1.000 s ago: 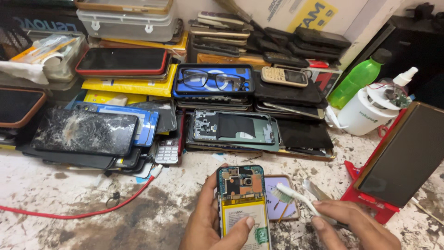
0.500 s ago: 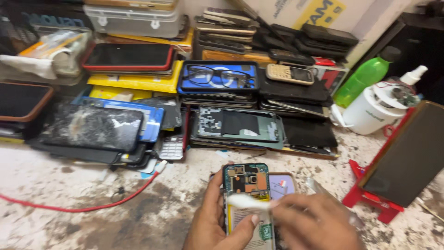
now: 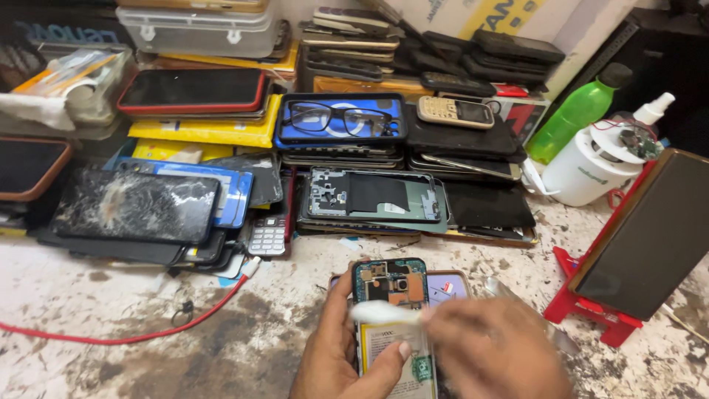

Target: The person cleans the internal circuitry of a disassembled mobile phone using a brush and then separates the motherboard from the plastic frame.

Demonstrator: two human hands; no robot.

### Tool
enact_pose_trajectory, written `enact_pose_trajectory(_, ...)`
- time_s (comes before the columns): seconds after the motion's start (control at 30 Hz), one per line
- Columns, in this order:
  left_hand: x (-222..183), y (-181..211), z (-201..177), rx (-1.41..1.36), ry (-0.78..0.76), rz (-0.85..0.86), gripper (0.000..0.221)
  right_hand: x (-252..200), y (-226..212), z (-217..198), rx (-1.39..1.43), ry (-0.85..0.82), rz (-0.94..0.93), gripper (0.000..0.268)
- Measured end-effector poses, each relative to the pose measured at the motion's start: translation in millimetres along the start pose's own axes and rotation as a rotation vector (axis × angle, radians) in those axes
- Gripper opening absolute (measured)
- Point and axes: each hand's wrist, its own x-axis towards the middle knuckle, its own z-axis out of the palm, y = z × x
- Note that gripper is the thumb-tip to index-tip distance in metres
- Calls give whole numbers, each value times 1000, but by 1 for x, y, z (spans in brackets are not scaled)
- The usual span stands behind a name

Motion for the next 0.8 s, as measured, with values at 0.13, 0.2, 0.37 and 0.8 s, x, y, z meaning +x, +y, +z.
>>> enact_pose_trajectory(0.13,-5,-5,-2,19,-50,86,89,-4,5,-1,-8,-12,121,29)
enact_pose_trajectory(0.2,-1,-5,-3,29,-39,60,87,-6,5,2,-80,-36,5,31)
enact_pose_trajectory(0.37,-4,-6,-2,-2,-29,22,93,-12,10,-8,-49,-106,89,37)
enact_pose_trajectory(0.8,-1,9,3,51,49,-80,93,-18,9,-14,-13,131,324,26)
